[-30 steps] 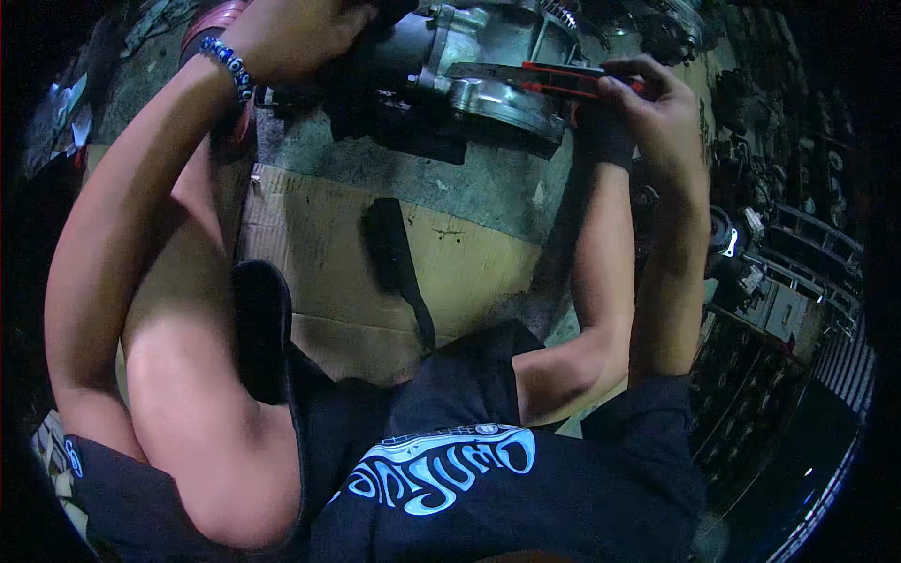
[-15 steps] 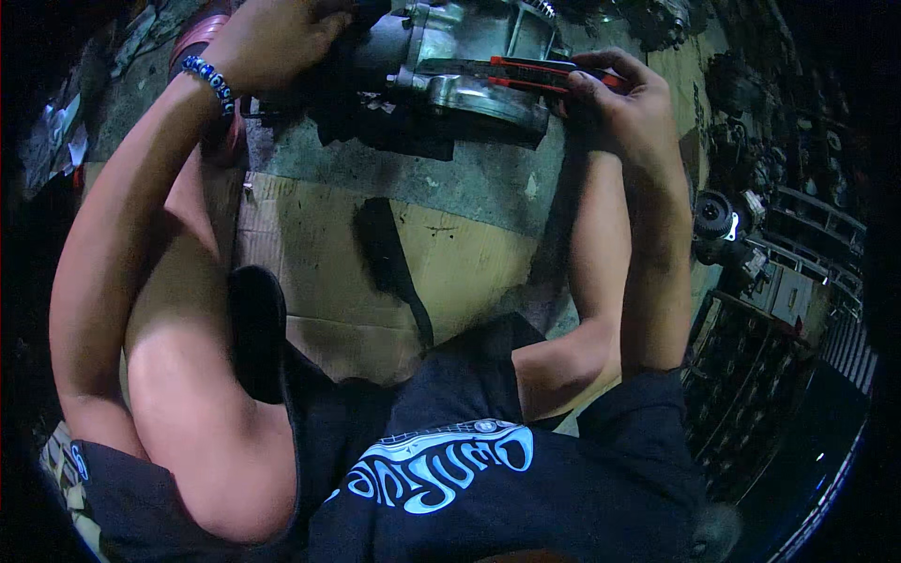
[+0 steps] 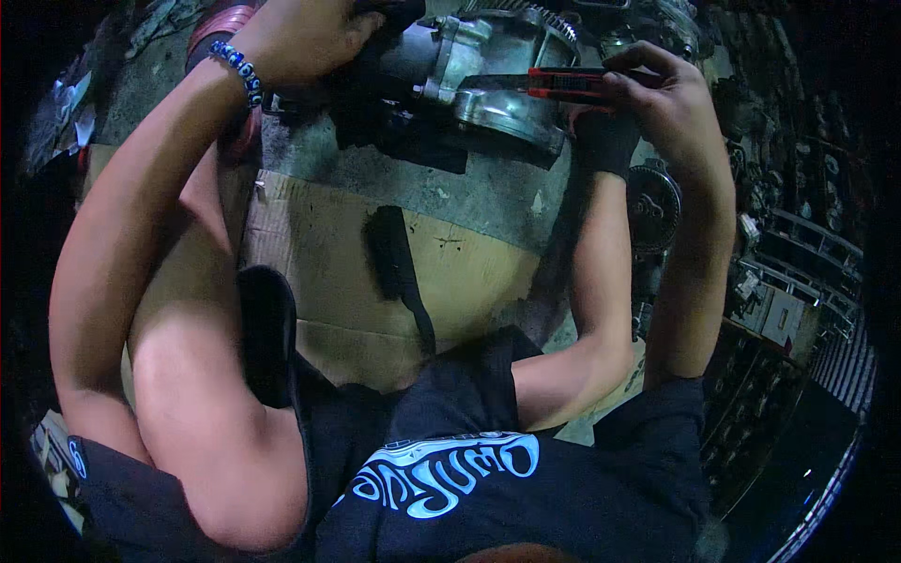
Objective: Disassembling and cleaning a mechanical gear assembly, likely a differential, on a workshop floor using a knife and brush.
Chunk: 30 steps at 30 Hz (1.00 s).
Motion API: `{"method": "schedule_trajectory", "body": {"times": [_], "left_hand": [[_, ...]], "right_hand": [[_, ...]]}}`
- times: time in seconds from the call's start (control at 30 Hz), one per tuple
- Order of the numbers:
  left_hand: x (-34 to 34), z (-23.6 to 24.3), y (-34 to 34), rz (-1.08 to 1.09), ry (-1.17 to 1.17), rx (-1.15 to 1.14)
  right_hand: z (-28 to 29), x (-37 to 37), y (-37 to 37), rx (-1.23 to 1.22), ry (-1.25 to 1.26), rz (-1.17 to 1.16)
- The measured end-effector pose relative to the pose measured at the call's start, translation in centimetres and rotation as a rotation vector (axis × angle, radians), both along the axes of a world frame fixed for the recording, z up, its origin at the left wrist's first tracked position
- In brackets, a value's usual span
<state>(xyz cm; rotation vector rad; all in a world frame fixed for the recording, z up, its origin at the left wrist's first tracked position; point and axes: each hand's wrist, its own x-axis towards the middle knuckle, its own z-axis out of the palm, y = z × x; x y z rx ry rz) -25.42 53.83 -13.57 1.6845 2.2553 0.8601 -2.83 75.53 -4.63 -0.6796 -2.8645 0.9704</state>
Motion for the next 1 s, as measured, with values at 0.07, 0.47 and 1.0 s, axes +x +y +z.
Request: {"method": "schedule_trajectory", "body": {"times": [0.07,0.47,1.0], "left_hand": [[-0.4,-0.8,-0.7,0.025,-0.019,0.052],[-0.6,-0.1,-1.3,0.022,0.052,0.078],[-0.8,-1.3,-1.5,0.048,0.022,0.192]], "right_hand": [[0.0,-0.3,0.6,-0.055,-0.016,-0.089],[-0.2,0.3,-0.3,-0.152,-0.069,-0.199],[-1.5,2.2,-3.2,0.195,0.106,-0.189]]}}
